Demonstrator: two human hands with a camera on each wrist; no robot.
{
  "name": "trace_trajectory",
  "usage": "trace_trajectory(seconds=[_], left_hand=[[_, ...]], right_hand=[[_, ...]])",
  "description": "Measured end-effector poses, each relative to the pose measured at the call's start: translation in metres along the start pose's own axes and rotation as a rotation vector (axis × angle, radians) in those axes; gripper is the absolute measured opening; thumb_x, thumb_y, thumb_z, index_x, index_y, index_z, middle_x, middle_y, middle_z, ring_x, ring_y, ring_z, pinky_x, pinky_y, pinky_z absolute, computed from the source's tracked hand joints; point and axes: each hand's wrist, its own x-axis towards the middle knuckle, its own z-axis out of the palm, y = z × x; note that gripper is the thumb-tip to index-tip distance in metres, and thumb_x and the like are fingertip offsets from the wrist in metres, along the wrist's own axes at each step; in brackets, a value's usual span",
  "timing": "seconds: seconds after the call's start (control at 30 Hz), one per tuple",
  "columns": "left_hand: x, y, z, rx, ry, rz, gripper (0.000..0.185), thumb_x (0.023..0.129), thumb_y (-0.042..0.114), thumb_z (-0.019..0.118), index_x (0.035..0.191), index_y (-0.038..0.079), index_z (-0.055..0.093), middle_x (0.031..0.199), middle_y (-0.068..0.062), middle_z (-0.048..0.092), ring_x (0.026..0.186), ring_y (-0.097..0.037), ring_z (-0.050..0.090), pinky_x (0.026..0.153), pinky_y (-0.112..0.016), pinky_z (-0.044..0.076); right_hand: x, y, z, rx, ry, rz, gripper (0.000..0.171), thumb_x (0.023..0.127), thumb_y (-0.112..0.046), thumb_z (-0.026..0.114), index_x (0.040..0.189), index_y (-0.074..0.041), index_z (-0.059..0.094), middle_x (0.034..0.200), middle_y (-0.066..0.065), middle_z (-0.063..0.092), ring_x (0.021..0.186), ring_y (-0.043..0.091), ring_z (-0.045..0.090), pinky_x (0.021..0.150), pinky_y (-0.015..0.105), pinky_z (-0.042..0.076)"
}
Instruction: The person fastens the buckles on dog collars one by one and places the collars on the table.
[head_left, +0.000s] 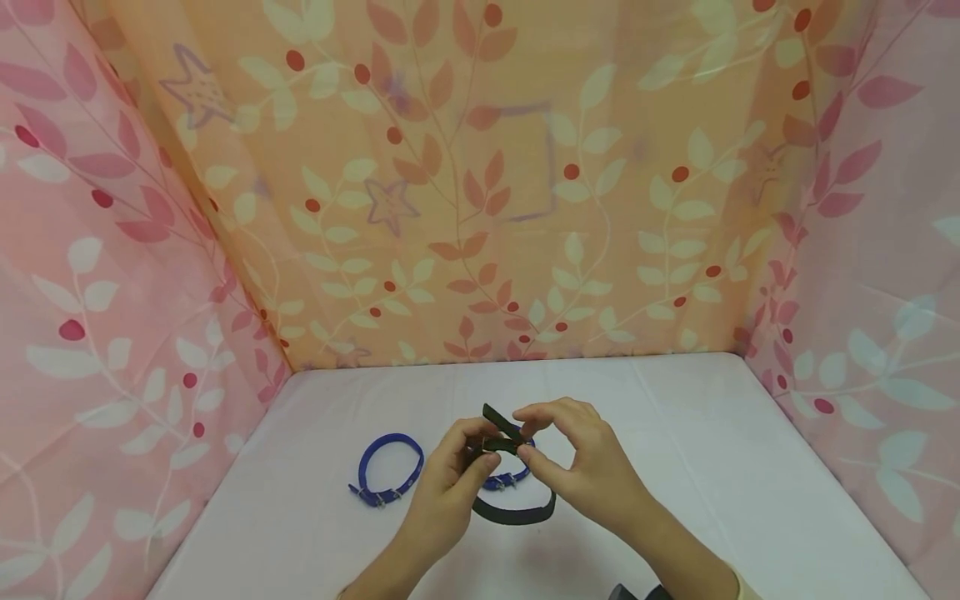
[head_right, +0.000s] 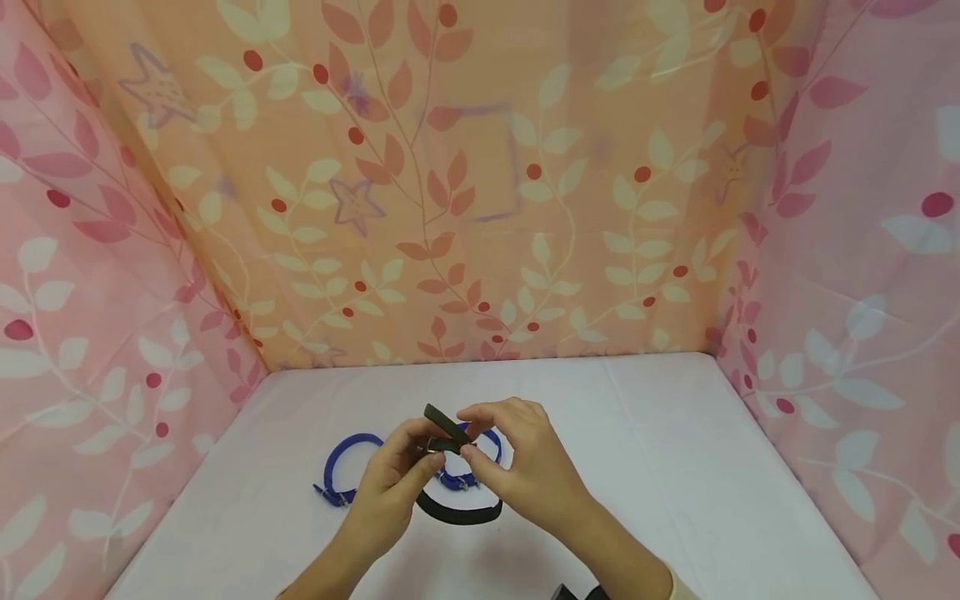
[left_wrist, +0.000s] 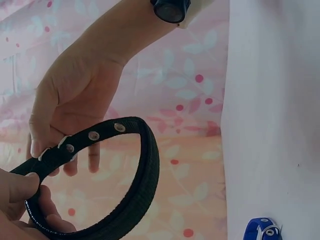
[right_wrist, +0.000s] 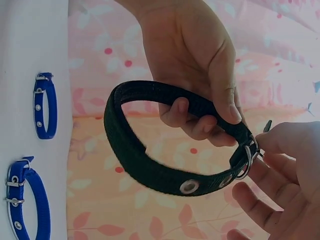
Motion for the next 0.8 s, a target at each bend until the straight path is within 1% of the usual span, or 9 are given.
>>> trace_trajectory(seconds=[0.1, 0.2, 0.27, 0.33, 0.37, 0.5, 0.63, 0.7, 0.8], left_hand=[[0.0004, 0.0016, -0.0004, -0.051, 0.018, -0.081, 0.035, 0.101, 0.007, 0.063, 0.134, 0.016, 0.053, 0.121, -0.01, 0.06, 0.111, -0.024, 0.061, 0.099, -0.026, 0.052], [0.0015, 0.0009, -0.0018, -0.101, 0.039, -0.145, 0.047, 0.098, 0.007, 0.068, 0.14, 0.015, 0.049, 0.124, -0.015, 0.062, 0.114, -0.024, 0.062, 0.101, -0.025, 0.051], [0.0022, -0.0002, -0.0029, -0.139, 0.057, -0.186, 0.052, 0.096, 0.008, 0.071, 0.142, 0.016, 0.047, 0.126, -0.015, 0.064, 0.116, -0.024, 0.062, 0.103, -0.025, 0.051], [0.0026, -0.0013, -0.0038, -0.17, 0.071, -0.21, 0.055, 0.095, 0.009, 0.073, 0.142, 0.016, 0.046, 0.126, -0.014, 0.066, 0.118, -0.024, 0.063, 0.103, -0.026, 0.051], [0.0027, -0.0016, -0.004, -0.182, 0.077, -0.22, 0.055, 0.095, 0.01, 0.074, 0.142, 0.017, 0.047, 0.126, -0.013, 0.066, 0.118, -0.024, 0.063, 0.103, -0.026, 0.051], [0.0023, -0.0025, -0.0044, -0.203, 0.081, -0.223, 0.056, 0.093, 0.01, 0.075, 0.142, 0.012, 0.047, 0.126, -0.016, 0.067, 0.119, -0.026, 0.064, 0.103, -0.027, 0.051], [0.002, -0.0018, -0.004, -0.19, 0.082, -0.231, 0.052, 0.092, 0.01, 0.077, 0.138, 0.011, 0.052, 0.125, -0.018, 0.068, 0.116, -0.025, 0.065, 0.101, -0.027, 0.053], [0.0017, -0.0011, -0.0038, -0.17, 0.08, -0.239, 0.047, 0.091, 0.011, 0.077, 0.134, 0.012, 0.056, 0.123, -0.016, 0.069, 0.115, -0.024, 0.066, 0.099, -0.026, 0.054], [0.0016, 0.0001, -0.0038, -0.143, 0.074, -0.246, 0.039, 0.091, 0.013, 0.079, 0.126, 0.013, 0.063, 0.12, -0.011, 0.071, 0.112, -0.025, 0.067, 0.096, -0.026, 0.055]], right_hand=[[0.0002, 0.0006, -0.0004, -0.015, -0.006, 0.005, 0.046, 0.084, -0.009, 0.084, 0.123, -0.027, 0.068, 0.104, -0.018, 0.069, 0.102, 0.007, 0.063, 0.095, 0.037, 0.045], [0.0002, 0.0007, -0.0006, -0.023, -0.011, 0.009, 0.046, 0.084, -0.009, 0.084, 0.122, -0.028, 0.067, 0.107, -0.017, 0.07, 0.104, 0.007, 0.063, 0.095, 0.037, 0.046], [-0.0002, 0.0008, -0.0006, -0.023, -0.014, 0.014, 0.045, 0.084, -0.009, 0.084, 0.122, -0.028, 0.068, 0.109, -0.017, 0.07, 0.105, 0.007, 0.063, 0.094, 0.038, 0.047], [-0.0004, 0.0005, -0.0009, -0.017, -0.022, 0.026, 0.043, 0.085, -0.011, 0.083, 0.121, -0.027, 0.068, 0.111, -0.017, 0.071, 0.108, 0.007, 0.062, 0.095, 0.037, 0.047], [-0.0004, 0.0004, -0.0012, -0.014, -0.025, 0.029, 0.042, 0.085, -0.011, 0.083, 0.121, -0.027, 0.068, 0.112, -0.017, 0.07, 0.109, 0.007, 0.062, 0.095, 0.036, 0.047], [0.0001, 0.0001, -0.0017, 0.012, -0.044, 0.025, 0.039, 0.087, -0.013, 0.082, 0.122, -0.026, 0.069, 0.116, -0.017, 0.07, 0.112, 0.007, 0.061, 0.097, 0.032, 0.046], [0.0011, 0.002, -0.0023, 0.059, -0.035, -0.043, 0.036, 0.089, -0.01, 0.08, 0.119, -0.025, 0.071, 0.112, -0.014, 0.071, 0.109, 0.009, 0.063, 0.099, 0.029, 0.045], [0.0018, 0.0032, -0.003, 0.079, -0.024, -0.078, 0.034, 0.089, -0.008, 0.08, 0.117, -0.025, 0.072, 0.109, -0.013, 0.072, 0.107, 0.01, 0.064, 0.099, 0.027, 0.044], [0.003, 0.0048, -0.0041, 0.088, -0.01, -0.107, 0.032, 0.09, -0.004, 0.077, 0.115, -0.024, 0.073, 0.106, -0.013, 0.072, 0.104, 0.01, 0.065, 0.1, 0.027, 0.043]])
